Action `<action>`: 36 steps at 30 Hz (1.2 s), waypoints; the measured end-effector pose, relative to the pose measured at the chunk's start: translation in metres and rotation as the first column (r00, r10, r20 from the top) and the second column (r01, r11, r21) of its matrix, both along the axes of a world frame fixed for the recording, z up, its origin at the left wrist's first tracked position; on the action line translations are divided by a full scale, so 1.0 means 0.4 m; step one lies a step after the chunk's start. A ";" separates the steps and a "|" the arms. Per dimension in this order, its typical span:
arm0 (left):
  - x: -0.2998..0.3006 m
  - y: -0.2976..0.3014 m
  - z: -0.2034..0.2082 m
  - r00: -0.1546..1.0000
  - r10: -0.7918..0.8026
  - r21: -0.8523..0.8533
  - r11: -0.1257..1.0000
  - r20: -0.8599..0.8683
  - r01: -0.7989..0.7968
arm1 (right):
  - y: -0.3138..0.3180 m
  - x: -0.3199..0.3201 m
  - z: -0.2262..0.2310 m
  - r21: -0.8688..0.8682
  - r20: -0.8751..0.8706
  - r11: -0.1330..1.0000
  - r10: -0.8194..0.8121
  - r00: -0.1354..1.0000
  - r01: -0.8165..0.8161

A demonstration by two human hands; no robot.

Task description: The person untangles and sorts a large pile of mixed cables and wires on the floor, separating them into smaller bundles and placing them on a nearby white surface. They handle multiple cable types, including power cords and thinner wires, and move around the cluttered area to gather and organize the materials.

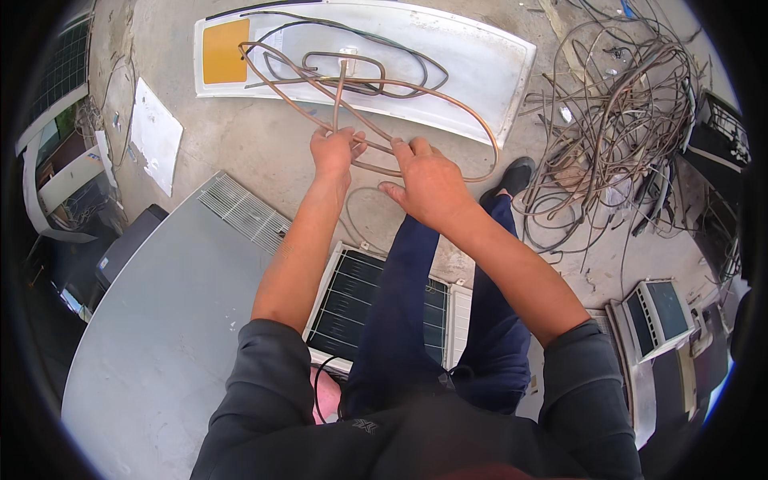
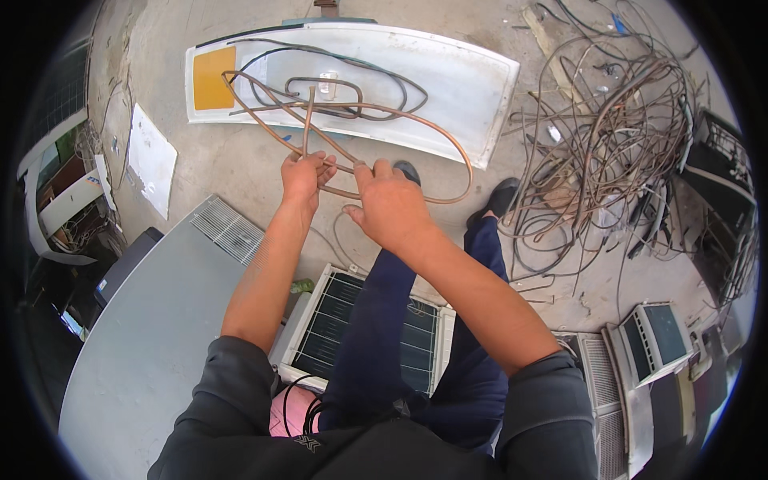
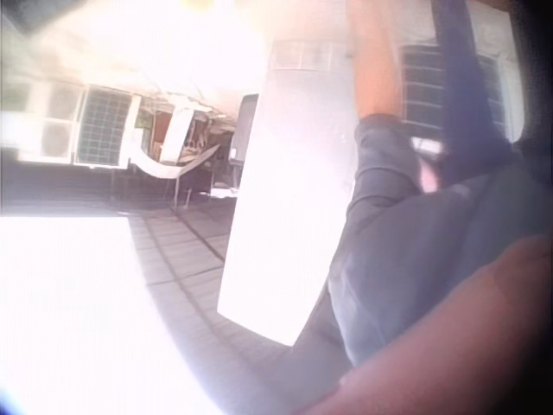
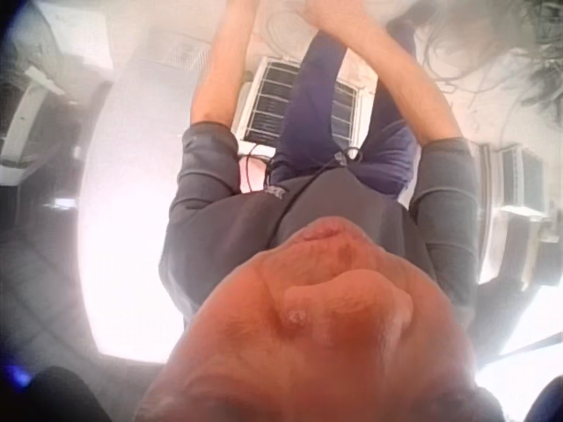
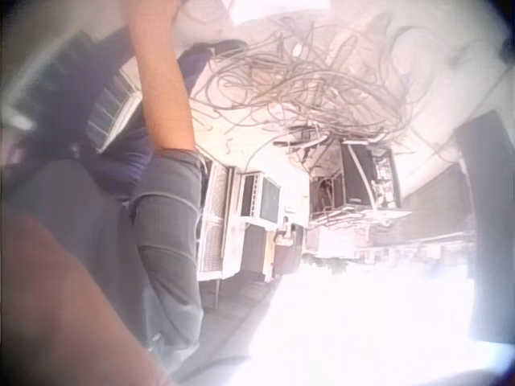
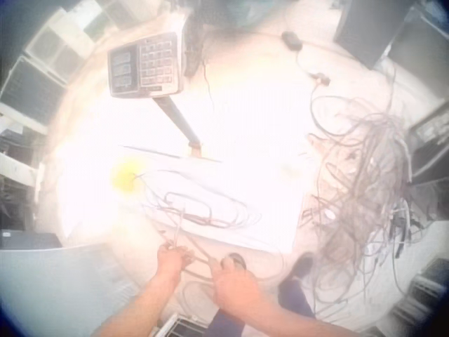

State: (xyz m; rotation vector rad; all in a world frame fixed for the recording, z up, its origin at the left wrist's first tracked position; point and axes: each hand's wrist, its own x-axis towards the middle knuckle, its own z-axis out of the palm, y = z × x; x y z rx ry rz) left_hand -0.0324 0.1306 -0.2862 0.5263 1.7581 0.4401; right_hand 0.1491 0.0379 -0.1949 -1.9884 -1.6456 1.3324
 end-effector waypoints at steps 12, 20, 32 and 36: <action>-0.057 0.171 -0.376 0.996 -0.092 -0.213 0.973 -0.016 0.087 | -0.388 0.324 -0.297 0.191 0.567 0.586 -0.721 0.398 0.788; -0.059 -0.079 -0.218 0.928 -0.369 -0.315 0.889 -0.060 0.333 | -0.386 0.452 -0.476 -0.431 0.057 -0.084 -0.996 -0.065 0.899; 0.700 -0.275 0.033 0.774 -0.472 -0.197 0.786 0.421 0.586 | -0.685 0.551 0.091 -0.231 -0.158 0.247 -0.964 0.215 0.941; 0.967 -0.286 0.059 0.619 -0.676 -0.087 0.644 0.399 0.760 | -0.932 0.602 0.332 -0.283 -0.021 0.307 -0.949 0.314 0.909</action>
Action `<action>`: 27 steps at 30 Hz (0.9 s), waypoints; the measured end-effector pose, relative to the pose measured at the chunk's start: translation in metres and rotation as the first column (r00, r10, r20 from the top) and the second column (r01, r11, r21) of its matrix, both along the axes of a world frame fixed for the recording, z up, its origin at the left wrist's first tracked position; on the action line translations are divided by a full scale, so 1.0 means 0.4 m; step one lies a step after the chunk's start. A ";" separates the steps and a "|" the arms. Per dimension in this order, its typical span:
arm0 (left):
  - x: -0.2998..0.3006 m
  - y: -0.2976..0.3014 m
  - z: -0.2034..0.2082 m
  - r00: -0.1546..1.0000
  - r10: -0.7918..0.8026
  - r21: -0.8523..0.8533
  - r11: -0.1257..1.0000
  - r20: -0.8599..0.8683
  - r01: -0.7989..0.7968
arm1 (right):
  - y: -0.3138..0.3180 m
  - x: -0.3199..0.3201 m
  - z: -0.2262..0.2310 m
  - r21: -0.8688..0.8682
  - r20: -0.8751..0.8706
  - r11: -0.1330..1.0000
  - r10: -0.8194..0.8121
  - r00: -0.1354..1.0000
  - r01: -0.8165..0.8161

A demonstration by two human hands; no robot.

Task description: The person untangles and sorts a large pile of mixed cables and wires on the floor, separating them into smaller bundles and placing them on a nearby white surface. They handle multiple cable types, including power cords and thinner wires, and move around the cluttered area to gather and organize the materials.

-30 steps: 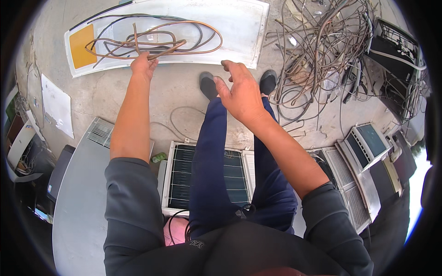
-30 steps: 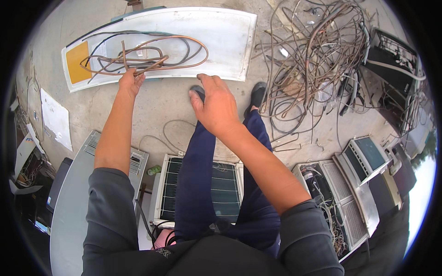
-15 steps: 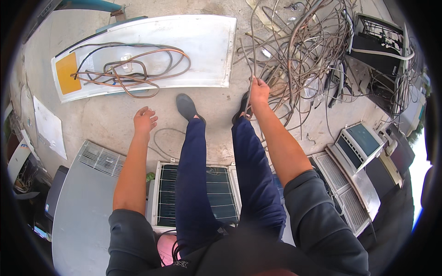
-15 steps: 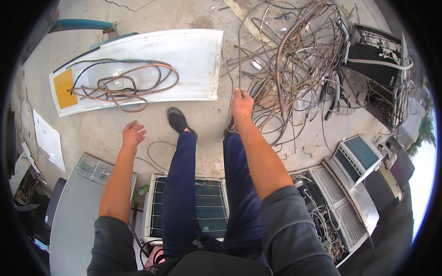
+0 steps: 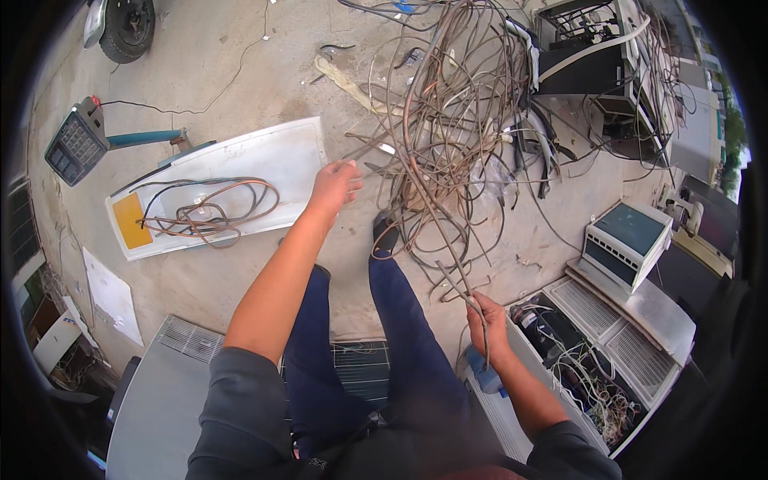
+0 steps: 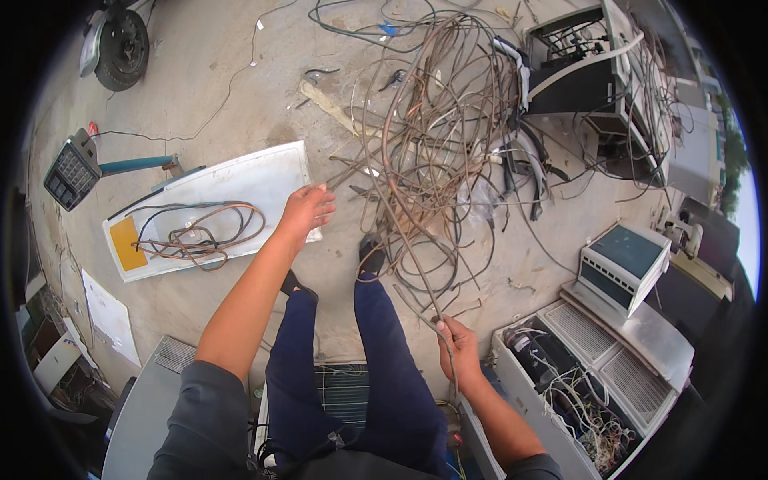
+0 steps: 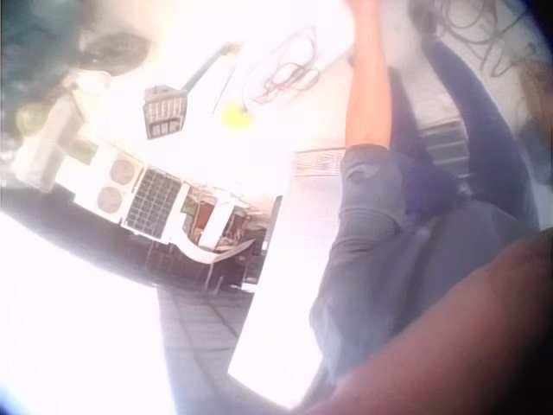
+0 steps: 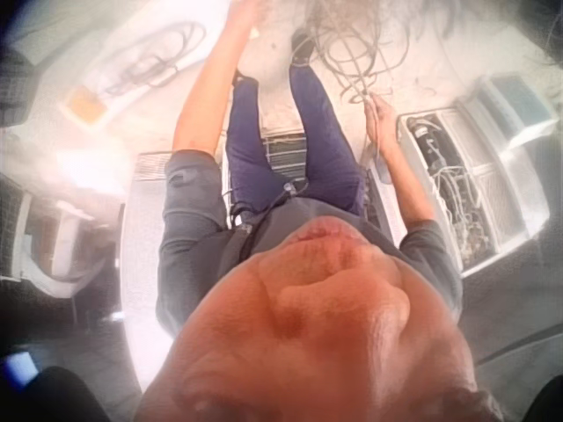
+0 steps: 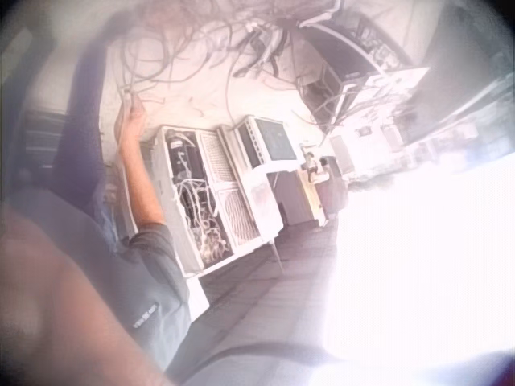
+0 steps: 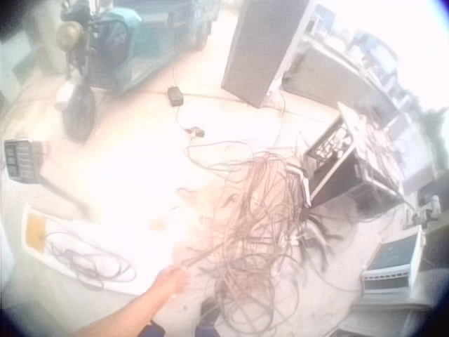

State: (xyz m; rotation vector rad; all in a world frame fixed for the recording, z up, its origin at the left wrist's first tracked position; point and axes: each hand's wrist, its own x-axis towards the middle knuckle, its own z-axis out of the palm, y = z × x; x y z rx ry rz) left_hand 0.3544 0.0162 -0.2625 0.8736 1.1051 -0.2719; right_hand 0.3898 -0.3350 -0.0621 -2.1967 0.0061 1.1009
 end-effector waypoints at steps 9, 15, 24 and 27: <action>0.302 -0.176 0.013 0.988 0.131 -0.337 0.936 0.078 -0.098 | -0.369 -0.141 0.215 -0.102 -0.005 0.992 -0.070 0.998 0.069; 0.405 -0.335 0.058 0.993 0.112 -0.203 0.974 0.046 -0.100 | -0.582 -0.211 0.227 -0.058 0.110 0.998 0.031 0.993 -0.024; 0.388 -0.458 0.000 0.976 0.210 0.209 0.953 0.060 -0.218 | -0.791 0.065 0.092 0.000 -0.132 0.762 0.642 0.756 -0.647; 0.390 -0.443 -0.006 0.980 0.191 0.154 0.968 0.058 -0.198 | -0.754 0.269 0.026 -0.193 -0.023 0.842 0.508 0.861 -0.503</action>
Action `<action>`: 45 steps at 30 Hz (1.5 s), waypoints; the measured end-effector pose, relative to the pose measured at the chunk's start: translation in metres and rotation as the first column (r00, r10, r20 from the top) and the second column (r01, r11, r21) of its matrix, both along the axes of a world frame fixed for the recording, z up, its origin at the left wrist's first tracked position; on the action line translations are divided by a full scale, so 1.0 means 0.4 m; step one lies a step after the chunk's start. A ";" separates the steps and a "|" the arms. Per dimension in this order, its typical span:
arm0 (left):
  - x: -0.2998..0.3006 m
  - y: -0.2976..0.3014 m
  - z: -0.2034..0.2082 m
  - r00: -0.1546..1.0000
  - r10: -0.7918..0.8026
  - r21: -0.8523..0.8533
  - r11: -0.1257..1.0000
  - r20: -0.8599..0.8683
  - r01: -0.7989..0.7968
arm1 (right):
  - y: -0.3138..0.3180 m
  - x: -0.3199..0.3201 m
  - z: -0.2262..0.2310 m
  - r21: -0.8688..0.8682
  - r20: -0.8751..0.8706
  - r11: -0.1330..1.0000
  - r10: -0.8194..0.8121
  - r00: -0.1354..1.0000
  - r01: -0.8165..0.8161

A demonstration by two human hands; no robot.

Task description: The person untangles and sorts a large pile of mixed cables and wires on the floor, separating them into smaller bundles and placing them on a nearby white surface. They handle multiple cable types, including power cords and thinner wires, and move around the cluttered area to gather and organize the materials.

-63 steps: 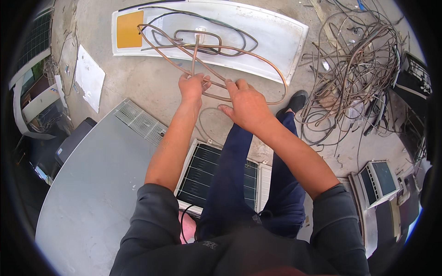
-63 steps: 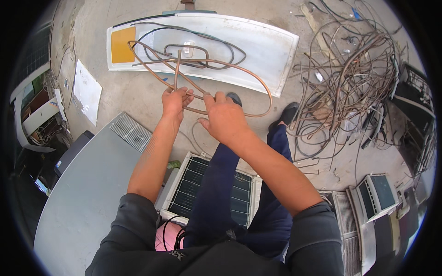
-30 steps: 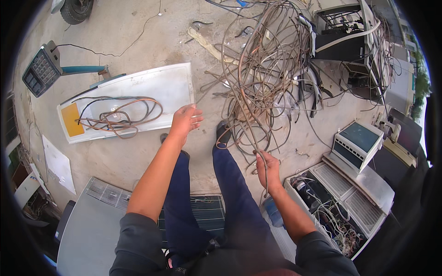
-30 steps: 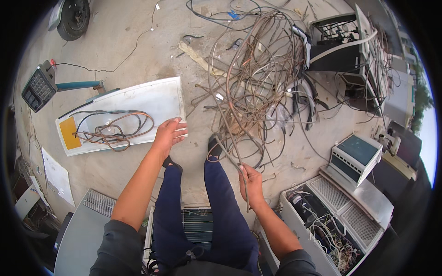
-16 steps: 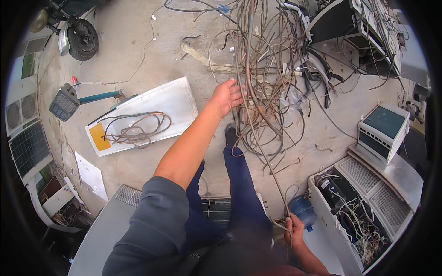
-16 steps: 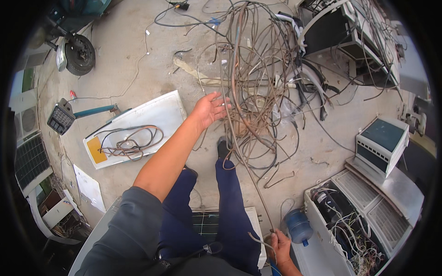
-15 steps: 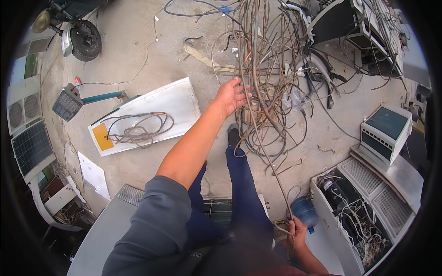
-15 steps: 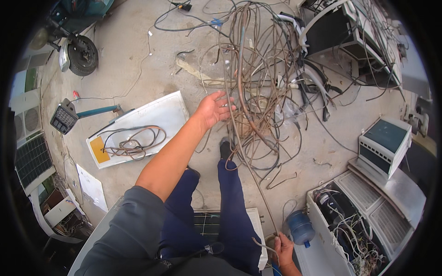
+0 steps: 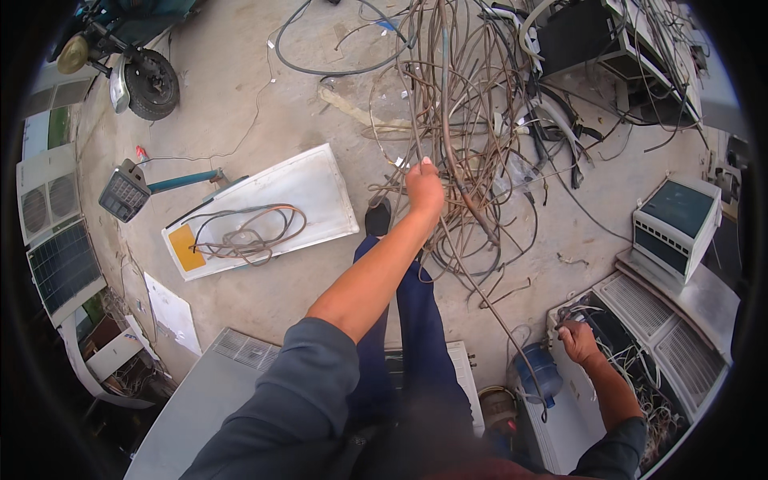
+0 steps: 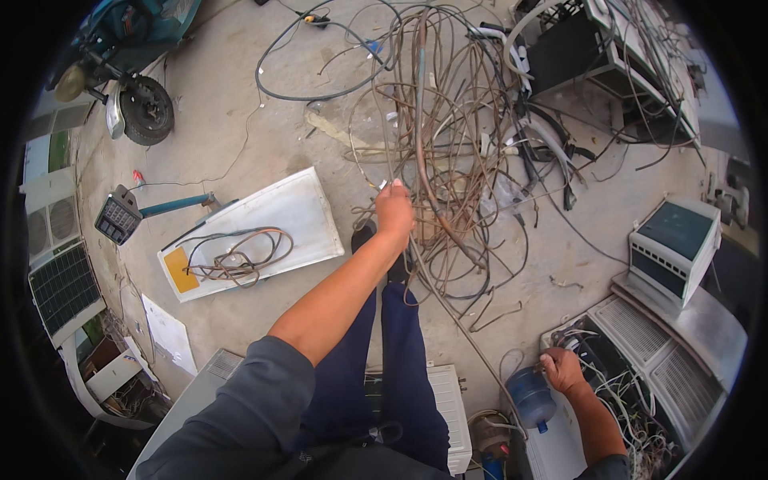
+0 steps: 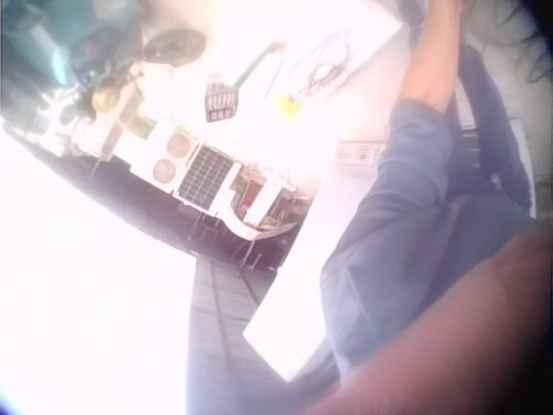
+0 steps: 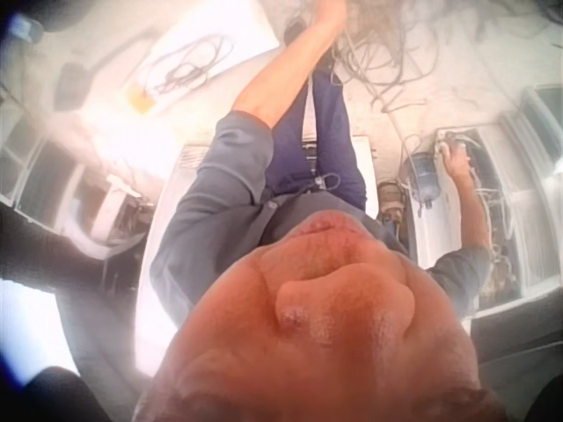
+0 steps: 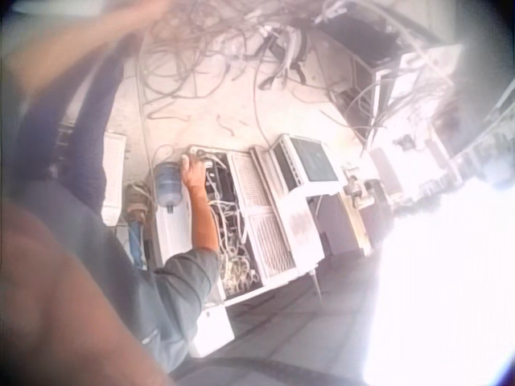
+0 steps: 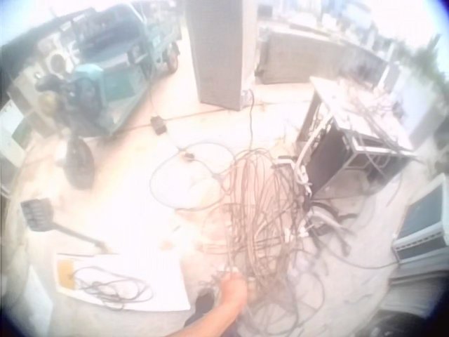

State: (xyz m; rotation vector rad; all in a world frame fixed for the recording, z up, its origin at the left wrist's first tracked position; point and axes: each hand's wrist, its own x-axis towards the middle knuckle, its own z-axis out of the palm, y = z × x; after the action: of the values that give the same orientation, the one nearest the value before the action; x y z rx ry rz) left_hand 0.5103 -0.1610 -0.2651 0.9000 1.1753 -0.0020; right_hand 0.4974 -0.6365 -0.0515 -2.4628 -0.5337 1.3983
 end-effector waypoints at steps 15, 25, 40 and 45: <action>-0.066 -0.036 0.014 0.986 -0.123 0.331 0.931 -0.111 0.153 | 1.088 0.353 -0.485 0.370 0.038 0.741 -0.615 0.788 0.560; -0.575 0.242 0.064 0.617 -0.511 0.209 0.644 -0.598 0.736 | 0.466 0.295 0.063 0.241 0.572 0.803 -0.571 0.588 0.545; -0.044 -0.019 0.733 0.712 -0.701 0.698 0.533 0.048 0.478 | 0.234 -0.063 1.179 -0.311 0.948 0.950 0.309 -0.069 -0.018; 0.011 -0.113 1.003 0.569 -0.807 0.939 0.301 0.156 0.169 | 0.223 -0.112 1.599 -0.549 0.693 0.833 0.497 -0.522 0.065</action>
State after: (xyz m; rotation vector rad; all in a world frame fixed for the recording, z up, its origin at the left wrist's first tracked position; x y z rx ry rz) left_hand 0.5149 -0.2063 0.1361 2.0201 0.0462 0.3628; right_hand 0.4526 -0.5474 0.5880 -3.1771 -1.2843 -1.7674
